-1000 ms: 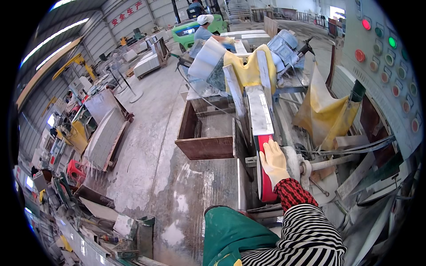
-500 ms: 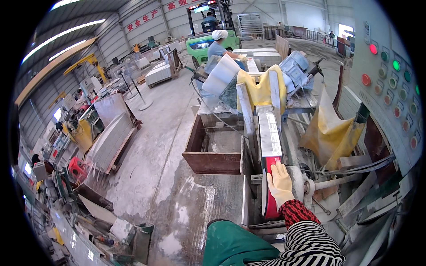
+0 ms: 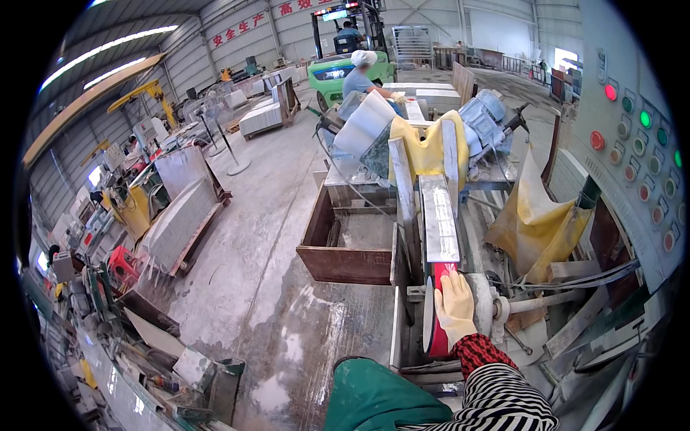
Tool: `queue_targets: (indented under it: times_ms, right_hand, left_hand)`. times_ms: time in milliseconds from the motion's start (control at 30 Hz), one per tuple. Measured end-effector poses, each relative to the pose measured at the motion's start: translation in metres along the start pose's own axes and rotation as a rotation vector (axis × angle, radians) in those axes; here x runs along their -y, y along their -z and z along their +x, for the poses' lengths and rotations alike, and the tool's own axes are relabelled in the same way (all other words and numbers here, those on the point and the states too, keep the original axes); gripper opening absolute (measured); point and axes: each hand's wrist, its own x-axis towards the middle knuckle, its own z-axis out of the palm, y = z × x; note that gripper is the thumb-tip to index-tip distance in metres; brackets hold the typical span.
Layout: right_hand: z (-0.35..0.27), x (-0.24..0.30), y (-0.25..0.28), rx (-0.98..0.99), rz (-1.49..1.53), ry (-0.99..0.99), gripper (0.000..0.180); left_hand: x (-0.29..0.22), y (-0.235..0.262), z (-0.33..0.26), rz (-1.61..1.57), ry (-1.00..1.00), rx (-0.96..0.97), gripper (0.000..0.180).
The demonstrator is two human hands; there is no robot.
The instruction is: The person operates a manual tile polishing machine in a factory setting. They repeatedly pick up rectangular tiles from a conveyor belt, press them against a rotating polishing wheel, and return them to the belt. The process is continuous and repetitive, with the person handling one tile at a time.
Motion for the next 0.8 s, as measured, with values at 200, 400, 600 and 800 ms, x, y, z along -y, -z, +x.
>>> queue_targets:
  times_ms: [200, 400, 600, 800]
  right_hand:
    - [-0.002, 0.008, 0.008, 0.039, 0.022, -0.031, 0.038]
    - [-0.009, 0.007, 0.007, 0.016, 0.002, -0.013, 0.041]
    - [-0.01, 0.013, 0.013, -0.003, -0.033, 0.018, 0.04]
    - [-0.017, 0.019, 0.017, 0.026, -0.076, 0.035, 0.04]
  left_hand:
    - [-0.004, 0.007, 0.001, 0.02, 0.031, 0.041, 0.036]
    - [-0.005, 0.008, 0.002, 0.016, 0.038, 0.044, 0.036]
    - [-0.003, 0.003, 0.002, 0.034, 0.023, 0.054, 0.036]
    - [0.0, 0.001, 0.0, 0.04, 0.02, 0.047, 0.034]
